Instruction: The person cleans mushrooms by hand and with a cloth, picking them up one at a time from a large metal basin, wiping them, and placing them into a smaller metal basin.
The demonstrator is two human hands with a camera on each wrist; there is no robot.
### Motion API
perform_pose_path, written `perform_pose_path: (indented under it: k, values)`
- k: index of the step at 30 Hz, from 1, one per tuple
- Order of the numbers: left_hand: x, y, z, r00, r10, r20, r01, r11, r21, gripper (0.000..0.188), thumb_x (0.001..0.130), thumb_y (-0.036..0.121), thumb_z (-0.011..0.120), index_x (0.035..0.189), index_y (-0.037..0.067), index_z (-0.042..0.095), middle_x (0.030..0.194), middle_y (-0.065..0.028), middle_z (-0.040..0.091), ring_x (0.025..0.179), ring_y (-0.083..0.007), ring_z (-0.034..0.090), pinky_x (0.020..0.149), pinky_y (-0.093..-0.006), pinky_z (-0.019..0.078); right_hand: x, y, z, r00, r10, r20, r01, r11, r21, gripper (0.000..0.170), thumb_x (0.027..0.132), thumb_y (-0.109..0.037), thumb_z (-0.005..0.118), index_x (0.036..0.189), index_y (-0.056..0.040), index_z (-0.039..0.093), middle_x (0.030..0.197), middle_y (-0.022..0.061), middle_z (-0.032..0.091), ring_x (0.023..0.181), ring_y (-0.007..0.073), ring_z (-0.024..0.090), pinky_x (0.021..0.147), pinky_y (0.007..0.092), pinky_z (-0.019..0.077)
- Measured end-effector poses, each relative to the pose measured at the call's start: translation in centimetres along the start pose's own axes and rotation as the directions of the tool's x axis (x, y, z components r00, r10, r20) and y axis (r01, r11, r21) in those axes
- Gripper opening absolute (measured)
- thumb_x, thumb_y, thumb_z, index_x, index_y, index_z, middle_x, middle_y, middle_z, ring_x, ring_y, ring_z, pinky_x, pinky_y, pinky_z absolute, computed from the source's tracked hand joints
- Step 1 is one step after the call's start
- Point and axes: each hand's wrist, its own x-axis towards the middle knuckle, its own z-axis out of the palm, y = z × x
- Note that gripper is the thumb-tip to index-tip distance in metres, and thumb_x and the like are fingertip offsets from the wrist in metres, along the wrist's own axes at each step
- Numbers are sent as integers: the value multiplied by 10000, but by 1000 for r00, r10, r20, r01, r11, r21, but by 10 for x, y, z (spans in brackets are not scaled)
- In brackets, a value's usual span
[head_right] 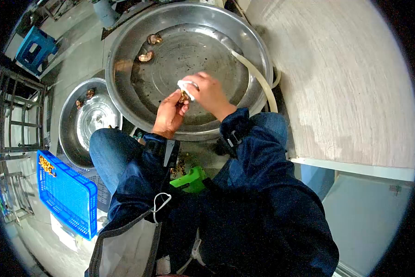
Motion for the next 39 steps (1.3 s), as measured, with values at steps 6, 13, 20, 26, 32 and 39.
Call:
perform_pose_path:
  k: [6, 13, 20, 26, 32, 39]
  values:
    - [-1, 2, 1, 998, 13, -63, -8, 997, 74, 202, 1012, 157, 504, 1072, -12, 598, 841, -49, 614, 682, -110, 586, 593, -221, 516, -2, -6, 1, 991, -62, 118, 56, 997, 53, 232, 875, -245, 648, 1035, -88, 710, 953, 133, 658, 824, 312, 645, 751, 386, 525]
    - [-14, 11, 15, 999, -42, -1, 42, 999, -22, 219, 1023, 218, 512, 959, 31, 608, 770, -14, 570, 642, -105, 540, 555, -240, 475, 12, 27, 0, 973, 189, -132, -168, 973, 160, 226, 897, -202, 636, 1060, -62, 708, 979, 127, 674, 824, 242, 672, 745, 341, 531]
    - [-4, 4, 3, 998, -55, 26, 55, 998, 0, 225, 1026, 250, 502, 1003, 46, 594, 753, -9, 551, 649, -120, 521, 600, -258, 457, -2, 6, 4, 1000, 2, -4, -2, 1000, 1, 205, 888, -165, 657, 1069, -84, 707, 956, 101, 663, 825, 219, 653, 728, 326, 517]
    - [-8, 9, 18, 993, -85, -85, 79, 994, -75, 208, 1030, 223, 489, 1010, 37, 580, 748, -20, 567, 639, -139, 520, 611, -274, 458, 6, 5, -5, 995, 98, -17, -94, 979, 180, 200, 888, -188, 644, 1048, -83, 702, 976, 117, 667, 855, 282, 676, 746, 363, 540]
    - [1, -3, 1, 992, -58, 111, 66, 995, -69, 223, 1031, 251, 495, 1041, 55, 601, 789, -20, 591, 715, -148, 593, 708, -268, 513, 7, 20, -1, 988, 111, -105, -112, 994, -3, 245, 891, -217, 644, 1084, -73, 692, 987, 114, 678, 853, 262, 674, 761, 352, 533]
    - [-4, 6, 7, 999, -34, 33, 37, 995, -91, 225, 1014, 351, 534, 1084, 148, 602, 932, 3, 632, 864, -145, 606, 800, -334, 501, 10, 13, -4, 958, 285, 26, -255, 812, 526, 263, 946, -203, 615, 1139, -30, 662, 986, 76, 696, 845, 136, 651, 774, 286, 510]
